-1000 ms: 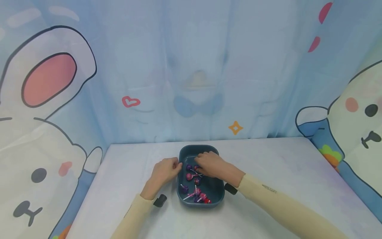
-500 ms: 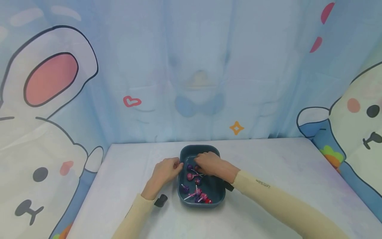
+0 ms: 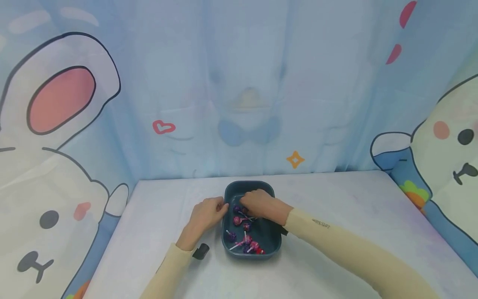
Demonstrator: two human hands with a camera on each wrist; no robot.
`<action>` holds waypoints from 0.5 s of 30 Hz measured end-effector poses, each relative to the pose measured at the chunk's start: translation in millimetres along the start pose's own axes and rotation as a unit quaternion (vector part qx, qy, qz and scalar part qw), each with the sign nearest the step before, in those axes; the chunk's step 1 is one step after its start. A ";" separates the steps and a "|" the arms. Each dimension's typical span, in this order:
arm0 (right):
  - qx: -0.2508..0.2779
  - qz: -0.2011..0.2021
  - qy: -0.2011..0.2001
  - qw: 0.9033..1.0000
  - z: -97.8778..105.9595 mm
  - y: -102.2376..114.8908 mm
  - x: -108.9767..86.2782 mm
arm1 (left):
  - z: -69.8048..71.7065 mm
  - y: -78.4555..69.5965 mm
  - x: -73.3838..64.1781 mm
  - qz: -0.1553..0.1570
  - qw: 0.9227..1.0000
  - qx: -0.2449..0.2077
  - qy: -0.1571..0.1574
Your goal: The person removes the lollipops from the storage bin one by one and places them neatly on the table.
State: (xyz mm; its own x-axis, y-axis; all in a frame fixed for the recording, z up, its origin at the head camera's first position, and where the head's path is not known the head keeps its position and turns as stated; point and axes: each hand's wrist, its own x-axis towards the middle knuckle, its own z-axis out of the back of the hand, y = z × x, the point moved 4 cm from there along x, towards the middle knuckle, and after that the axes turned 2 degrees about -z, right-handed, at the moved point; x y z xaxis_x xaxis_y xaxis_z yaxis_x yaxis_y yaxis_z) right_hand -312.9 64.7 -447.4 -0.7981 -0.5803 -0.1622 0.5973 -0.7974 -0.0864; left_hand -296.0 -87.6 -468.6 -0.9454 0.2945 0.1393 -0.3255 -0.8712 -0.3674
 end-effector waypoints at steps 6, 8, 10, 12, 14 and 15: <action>-0.013 0.002 0.003 1.000 0.6 1.5 3.6 | 0.3 0.3 0.1 0.001 1.000 0.000 0.000; -0.015 -0.003 0.008 1.000 -0.8 1.2 4.7 | 0.0 0.2 0.2 0.000 1.000 -0.001 0.002; -0.015 -0.007 0.014 1.000 -2.0 1.0 5.7 | -0.3 0.0 0.2 0.001 1.000 -0.002 0.003; -0.016 -0.010 0.019 1.000 -3.0 0.8 6.7 | -0.2 -0.1 0.2 0.004 1.000 -0.002 0.005; -0.018 -0.011 0.020 1.000 -3.5 0.9 6.9 | -0.3 0.0 0.1 0.006 1.000 -0.001 0.005; -0.019 -0.011 0.019 1.000 -3.7 0.9 6.9 | -0.2 -0.1 0.0 0.006 1.000 -0.002 0.005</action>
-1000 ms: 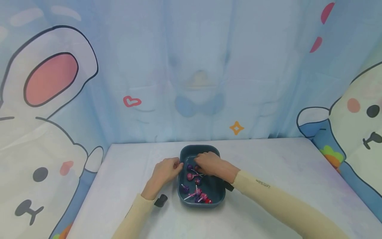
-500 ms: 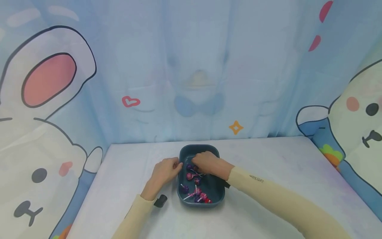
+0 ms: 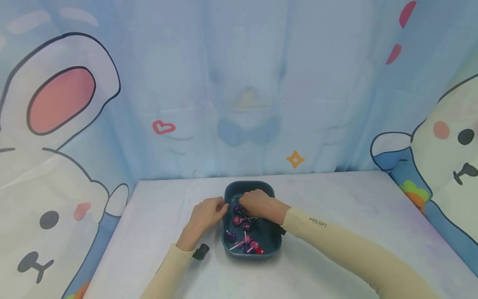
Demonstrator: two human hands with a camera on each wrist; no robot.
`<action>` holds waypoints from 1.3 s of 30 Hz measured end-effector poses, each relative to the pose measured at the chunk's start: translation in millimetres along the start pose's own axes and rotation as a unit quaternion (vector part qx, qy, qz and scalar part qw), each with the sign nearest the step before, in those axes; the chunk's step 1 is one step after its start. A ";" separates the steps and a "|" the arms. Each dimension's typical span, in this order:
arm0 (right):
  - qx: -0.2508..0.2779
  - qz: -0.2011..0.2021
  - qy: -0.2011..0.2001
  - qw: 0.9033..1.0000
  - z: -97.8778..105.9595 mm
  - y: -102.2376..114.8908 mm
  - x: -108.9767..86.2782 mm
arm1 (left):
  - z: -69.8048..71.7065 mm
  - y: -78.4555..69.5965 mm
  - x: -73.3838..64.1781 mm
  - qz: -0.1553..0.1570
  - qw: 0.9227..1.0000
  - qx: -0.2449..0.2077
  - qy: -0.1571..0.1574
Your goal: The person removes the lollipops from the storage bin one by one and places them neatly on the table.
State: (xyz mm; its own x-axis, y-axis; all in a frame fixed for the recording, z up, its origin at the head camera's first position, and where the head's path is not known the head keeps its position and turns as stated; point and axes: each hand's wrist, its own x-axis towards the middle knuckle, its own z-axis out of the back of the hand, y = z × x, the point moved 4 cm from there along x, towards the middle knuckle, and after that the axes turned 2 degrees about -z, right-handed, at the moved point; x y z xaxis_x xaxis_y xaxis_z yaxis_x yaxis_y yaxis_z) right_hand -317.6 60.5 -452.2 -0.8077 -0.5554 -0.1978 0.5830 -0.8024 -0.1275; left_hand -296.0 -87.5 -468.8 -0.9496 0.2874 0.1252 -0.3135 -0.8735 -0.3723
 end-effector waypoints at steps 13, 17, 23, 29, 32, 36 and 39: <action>0.019 0.001 0.004 1.000 5.4 -7.7 -4.6 | -0.3 -0.2 -0.1 -0.003 1.000 0.006 -0.002; 0.026 0.005 -0.002 1.000 7.6 -11.8 -6.4 | -0.5 0.3 -0.9 0.000 1.000 0.000 -0.001; 0.037 0.019 -0.021 0.999 10.8 -14.5 -10.6 | -0.1 -0.2 -2.0 0.002 1.000 -0.009 0.000; 0.038 0.038 -0.042 0.998 17.8 -14.6 -16.5 | -0.6 -0.3 -1.9 0.001 1.000 -0.007 0.002; 0.035 0.041 -0.053 0.997 21.3 -16.3 -19.8 | -0.7 -0.2 -1.6 0.001 1.000 -0.006 0.002; 0.036 0.039 -0.063 0.997 25.6 -17.4 -27.4 | -0.7 -0.1 -2.0 0.004 1.000 -0.008 0.005; 0.034 0.033 -0.063 0.997 28.6 -17.0 -34.3 | -0.4 -0.1 -2.6 0.006 1.000 -0.011 0.007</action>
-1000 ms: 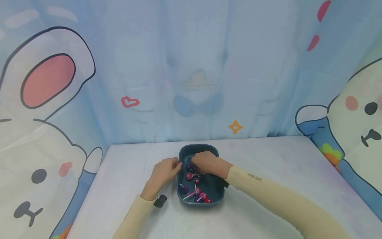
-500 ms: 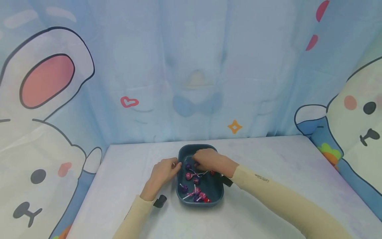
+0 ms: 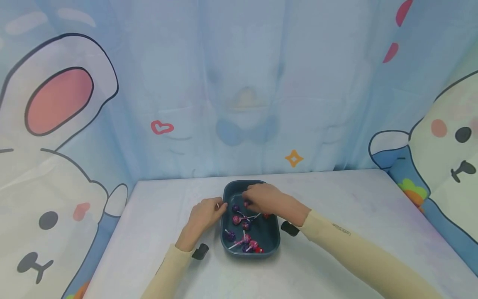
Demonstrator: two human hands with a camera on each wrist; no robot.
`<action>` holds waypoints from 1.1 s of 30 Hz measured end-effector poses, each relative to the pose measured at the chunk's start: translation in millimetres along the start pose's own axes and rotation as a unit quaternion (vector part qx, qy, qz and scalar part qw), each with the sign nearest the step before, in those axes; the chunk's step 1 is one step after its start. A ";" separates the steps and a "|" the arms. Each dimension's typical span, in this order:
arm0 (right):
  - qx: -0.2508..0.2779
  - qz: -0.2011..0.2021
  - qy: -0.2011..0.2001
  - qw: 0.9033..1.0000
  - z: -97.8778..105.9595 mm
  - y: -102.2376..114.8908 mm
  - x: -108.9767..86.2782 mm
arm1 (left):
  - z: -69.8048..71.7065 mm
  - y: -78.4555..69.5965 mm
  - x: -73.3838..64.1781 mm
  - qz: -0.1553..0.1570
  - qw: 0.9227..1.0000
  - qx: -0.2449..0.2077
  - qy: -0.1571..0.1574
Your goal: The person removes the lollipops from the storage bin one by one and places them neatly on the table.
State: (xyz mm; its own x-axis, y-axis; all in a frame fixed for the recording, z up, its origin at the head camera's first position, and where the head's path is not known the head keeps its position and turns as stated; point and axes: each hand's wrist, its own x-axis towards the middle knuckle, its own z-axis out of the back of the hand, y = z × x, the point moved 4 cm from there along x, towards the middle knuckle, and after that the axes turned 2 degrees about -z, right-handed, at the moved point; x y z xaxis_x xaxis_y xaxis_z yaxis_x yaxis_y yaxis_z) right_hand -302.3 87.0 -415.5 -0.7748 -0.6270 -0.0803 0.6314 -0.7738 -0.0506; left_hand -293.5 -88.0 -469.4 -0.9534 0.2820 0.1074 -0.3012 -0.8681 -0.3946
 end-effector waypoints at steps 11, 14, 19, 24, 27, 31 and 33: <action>0.013 -0.004 -0.014 1.000 6.4 -7.1 -18.9 | 0.4 -0.4 0.4 0.000 1.000 -0.003 -0.006; 0.026 -0.007 -0.017 1.000 7.7 -11.9 -24.2 | -1.1 -0.3 0.5 0.000 1.000 0.000 -0.008; 0.046 -0.016 -0.024 0.999 10.1 -21.0 -32.7 | -2.0 0.0 -0.2 0.000 1.000 -0.001 -0.012; 0.050 -0.023 -0.034 0.998 8.5 -31.4 -39.7 | -2.3 0.3 -1.0 0.005 1.000 -0.004 -0.013; 0.053 -0.029 -0.040 0.997 7.1 -38.0 -44.0 | -2.5 -0.1 -1.3 0.005 1.000 -0.005 -0.013; 0.064 -0.039 -0.045 0.996 5.6 -46.3 -49.4 | -2.4 -0.6 -1.7 0.007 1.000 -0.004 -0.013; 0.073 -0.048 -0.044 0.995 4.6 -50.6 -51.7 | -2.1 -0.7 -1.8 0.009 1.000 -0.006 -0.012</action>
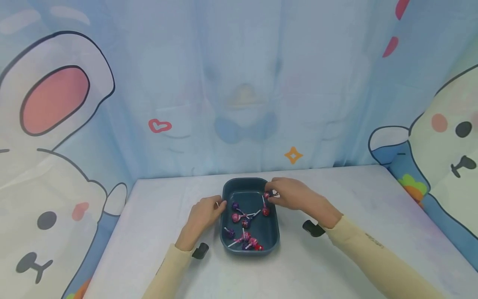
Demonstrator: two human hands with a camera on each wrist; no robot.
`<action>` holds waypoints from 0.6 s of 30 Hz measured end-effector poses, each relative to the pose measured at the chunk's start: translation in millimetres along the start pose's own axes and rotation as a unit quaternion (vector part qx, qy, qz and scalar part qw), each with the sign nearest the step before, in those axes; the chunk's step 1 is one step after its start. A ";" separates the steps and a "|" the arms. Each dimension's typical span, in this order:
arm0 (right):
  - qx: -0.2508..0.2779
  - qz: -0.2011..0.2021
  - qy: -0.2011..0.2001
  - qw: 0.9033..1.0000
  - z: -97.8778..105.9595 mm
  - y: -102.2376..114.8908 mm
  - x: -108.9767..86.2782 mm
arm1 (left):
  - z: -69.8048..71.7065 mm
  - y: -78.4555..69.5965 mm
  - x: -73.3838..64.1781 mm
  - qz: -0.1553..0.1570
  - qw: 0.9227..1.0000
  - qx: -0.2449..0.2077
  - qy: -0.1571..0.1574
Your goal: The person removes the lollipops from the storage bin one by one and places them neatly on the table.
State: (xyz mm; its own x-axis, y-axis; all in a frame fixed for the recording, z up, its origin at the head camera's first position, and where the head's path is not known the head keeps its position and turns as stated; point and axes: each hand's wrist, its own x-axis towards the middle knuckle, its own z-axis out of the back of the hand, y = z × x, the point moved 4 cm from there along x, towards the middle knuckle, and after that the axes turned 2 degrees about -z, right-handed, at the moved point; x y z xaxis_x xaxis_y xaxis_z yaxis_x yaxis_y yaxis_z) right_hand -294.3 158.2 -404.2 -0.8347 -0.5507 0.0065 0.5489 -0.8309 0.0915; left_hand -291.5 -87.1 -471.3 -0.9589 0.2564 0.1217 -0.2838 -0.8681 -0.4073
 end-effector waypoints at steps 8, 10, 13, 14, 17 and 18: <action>0.023 -0.029 -0.004 0.999 0.4 -18.0 -5.9 | 0.1 -0.6 -0.6 0.002 1.000 -0.006 0.002; 0.028 -0.037 -0.003 0.999 -0.7 -22.9 -7.2 | -0.3 -0.5 -0.9 0.002 1.000 -0.007 0.002; 0.035 -0.051 0.001 0.998 -2.1 -30.2 -8.8 | -0.7 -0.4 -0.8 0.001 1.000 -0.009 0.000; 0.037 -0.053 0.002 0.998 -3.0 -32.8 -9.3 | -0.7 -0.3 -0.8 0.000 1.000 -0.008 -0.001; 0.040 -0.060 0.003 0.997 -5.9 -39.1 -11.0 | -0.4 -0.2 -0.7 -0.001 1.000 -0.009 -0.003; 0.040 -0.062 0.003 0.997 -7.4 -40.9 -11.6 | -0.2 -0.2 -0.6 -0.002 1.000 -0.009 -0.003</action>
State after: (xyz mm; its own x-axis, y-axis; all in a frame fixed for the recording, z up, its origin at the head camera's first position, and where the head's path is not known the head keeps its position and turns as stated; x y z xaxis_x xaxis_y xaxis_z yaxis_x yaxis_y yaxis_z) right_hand -306.8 198.0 -415.4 -0.8958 -0.4442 -0.0156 0.4353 -0.8840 0.1705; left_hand -290.8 -87.0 -471.4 -0.9578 0.2565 0.1293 -0.2873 -0.8595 -0.4227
